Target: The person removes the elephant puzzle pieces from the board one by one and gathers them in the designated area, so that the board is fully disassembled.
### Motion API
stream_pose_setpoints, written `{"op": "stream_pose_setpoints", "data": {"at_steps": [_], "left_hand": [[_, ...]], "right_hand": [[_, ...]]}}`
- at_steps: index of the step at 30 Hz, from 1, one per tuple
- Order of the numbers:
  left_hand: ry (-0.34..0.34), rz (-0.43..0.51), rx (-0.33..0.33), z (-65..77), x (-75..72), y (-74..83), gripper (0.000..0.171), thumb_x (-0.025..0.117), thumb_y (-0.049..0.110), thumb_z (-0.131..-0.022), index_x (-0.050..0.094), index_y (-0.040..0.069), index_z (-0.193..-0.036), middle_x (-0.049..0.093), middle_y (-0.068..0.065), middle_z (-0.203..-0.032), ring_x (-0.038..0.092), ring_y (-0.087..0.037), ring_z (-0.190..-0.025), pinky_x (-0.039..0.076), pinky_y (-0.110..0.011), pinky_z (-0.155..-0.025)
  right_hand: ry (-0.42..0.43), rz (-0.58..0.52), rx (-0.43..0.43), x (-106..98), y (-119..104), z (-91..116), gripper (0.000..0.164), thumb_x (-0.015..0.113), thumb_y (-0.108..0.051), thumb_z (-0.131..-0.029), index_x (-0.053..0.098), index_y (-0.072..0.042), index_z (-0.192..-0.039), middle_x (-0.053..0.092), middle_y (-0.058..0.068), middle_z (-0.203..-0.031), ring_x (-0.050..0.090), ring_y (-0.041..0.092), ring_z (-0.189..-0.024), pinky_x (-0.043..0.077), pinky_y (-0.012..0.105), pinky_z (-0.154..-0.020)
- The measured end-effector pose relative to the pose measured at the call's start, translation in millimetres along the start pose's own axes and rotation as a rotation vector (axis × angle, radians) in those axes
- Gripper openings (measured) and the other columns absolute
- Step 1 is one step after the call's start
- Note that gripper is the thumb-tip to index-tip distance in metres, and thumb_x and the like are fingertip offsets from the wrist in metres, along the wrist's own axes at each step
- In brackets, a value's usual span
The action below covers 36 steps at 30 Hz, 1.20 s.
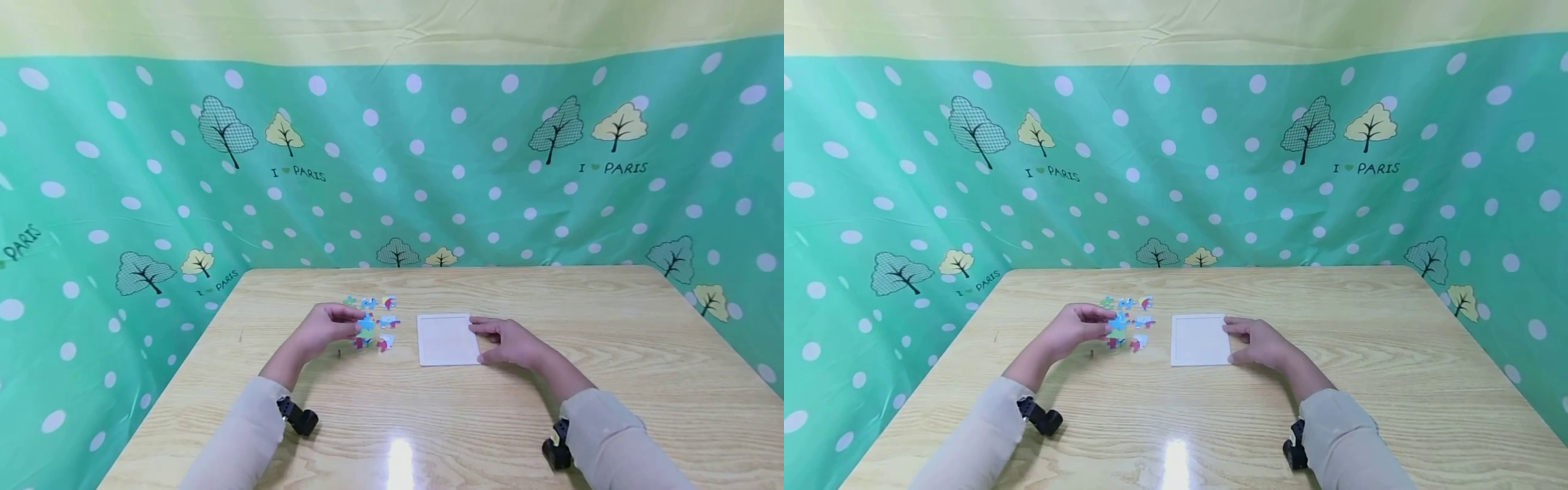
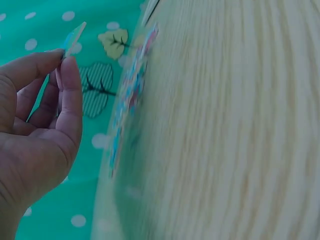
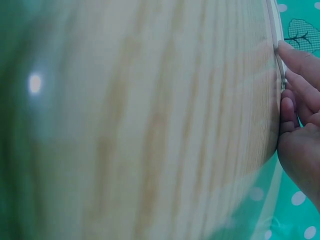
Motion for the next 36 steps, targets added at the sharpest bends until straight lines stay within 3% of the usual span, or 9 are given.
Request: {"op": "stream_pose_setpoints", "data": {"at_steps": [12, 30, 36], "left_hand": [[0.091, -0.073, -0.071, 7.3, -29.2, -21.7, 0.023, 0.072, -0.004, -0.093, 0.074, -0.005, -0.116, 0.070, -0.016, -0.117, 0.070, -0.019, -0.091, 0.061, -0.034, -0.084], [0.130, -0.148, -0.133, 9.7, -48.4, -37.4, 0.022, 0.073, -0.007, -0.091, 0.075, -0.006, -0.113, 0.070, -0.016, -0.109, 0.071, -0.019, -0.089, 0.062, -0.034, -0.082], [0.137, -0.232, -0.133, 8.4, -53.6, -38.1, 0.019, 0.075, -0.003, -0.092, 0.077, -0.002, -0.110, 0.071, -0.014, -0.109, 0.070, -0.019, -0.091, 0.061, -0.034, -0.082]], "right_hand": [[0.007, -0.022, 0.005, -1.7, 0.6, 1.5, 0.065, 0.083, -0.005, -0.086, 0.056, 0.005, -0.144, 0.040, 0.021, -0.161, 0.031, 0.044, -0.149, 0.036, 0.054, -0.116], [0.008, -0.010, 0.006, 0.2, 2.2, -0.5, 0.064, 0.083, -0.005, -0.087, 0.056, 0.005, -0.144, 0.040, 0.020, -0.161, 0.029, 0.044, -0.150, 0.035, 0.055, -0.117], [0.012, -0.006, 0.019, -0.7, 3.8, -1.5, 0.064, 0.082, -0.004, -0.087, 0.056, 0.005, -0.144, 0.040, 0.020, -0.161, 0.028, 0.044, -0.150, 0.034, 0.055, -0.117]]}}
Point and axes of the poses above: each hand's wrist, its own z-axis away from the middle knuckle, its own x-axis out of the palm, y = z × x, the point moved 9 cm from there along -z, towards the middle knuckle
